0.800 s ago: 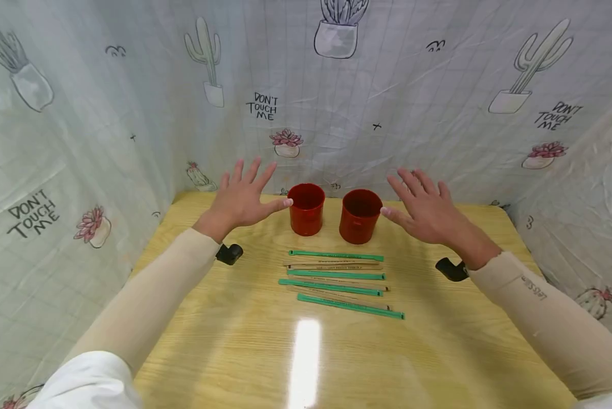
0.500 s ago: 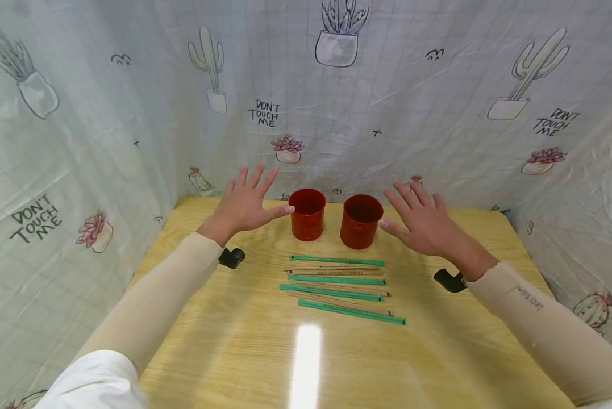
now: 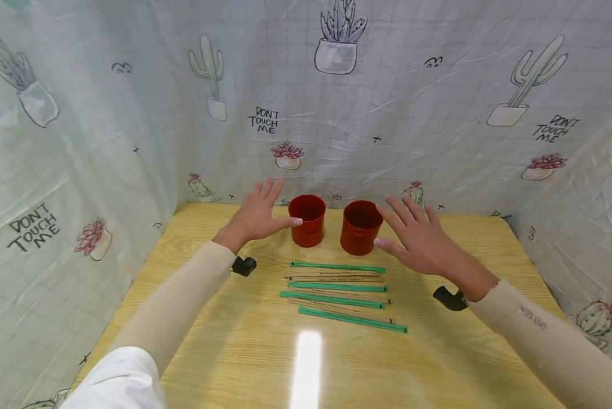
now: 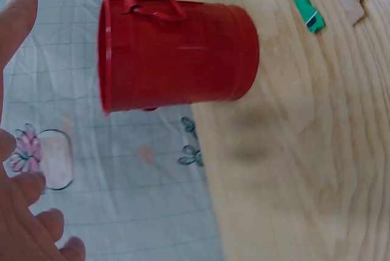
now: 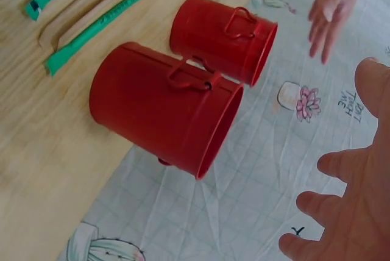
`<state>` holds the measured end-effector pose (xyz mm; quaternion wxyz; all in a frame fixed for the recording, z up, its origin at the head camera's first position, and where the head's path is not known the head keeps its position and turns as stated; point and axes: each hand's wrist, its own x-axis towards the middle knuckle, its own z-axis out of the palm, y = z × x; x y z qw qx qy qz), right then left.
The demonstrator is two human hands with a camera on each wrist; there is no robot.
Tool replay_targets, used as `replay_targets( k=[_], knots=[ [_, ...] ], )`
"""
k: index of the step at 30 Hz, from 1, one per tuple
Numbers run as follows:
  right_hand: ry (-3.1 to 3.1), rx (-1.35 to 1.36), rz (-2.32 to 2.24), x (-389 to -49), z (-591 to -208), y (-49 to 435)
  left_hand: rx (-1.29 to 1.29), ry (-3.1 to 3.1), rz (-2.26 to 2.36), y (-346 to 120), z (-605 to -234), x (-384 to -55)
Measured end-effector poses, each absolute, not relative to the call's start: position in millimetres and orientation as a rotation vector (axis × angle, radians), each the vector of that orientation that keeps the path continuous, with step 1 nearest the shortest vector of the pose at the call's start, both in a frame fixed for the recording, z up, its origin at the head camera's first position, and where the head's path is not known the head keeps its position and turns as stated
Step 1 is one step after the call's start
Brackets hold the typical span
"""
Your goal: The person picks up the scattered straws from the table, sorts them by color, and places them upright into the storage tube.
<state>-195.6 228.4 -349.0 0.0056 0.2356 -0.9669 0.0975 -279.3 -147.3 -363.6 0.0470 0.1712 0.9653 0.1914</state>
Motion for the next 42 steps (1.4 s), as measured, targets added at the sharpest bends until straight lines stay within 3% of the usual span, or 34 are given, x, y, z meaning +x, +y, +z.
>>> replay_targets(
  k=[18, 42],
  knots=[
    [-2.986, 0.767, 0.458, -182, -391, 234, 0.509, 2.782, 0.921, -134, -410, -299],
    [-2.708, 0.799, 0.842, -170, -445, 228, 0.409, 2.739, 1.216, -115, -424, -305]
  ],
)
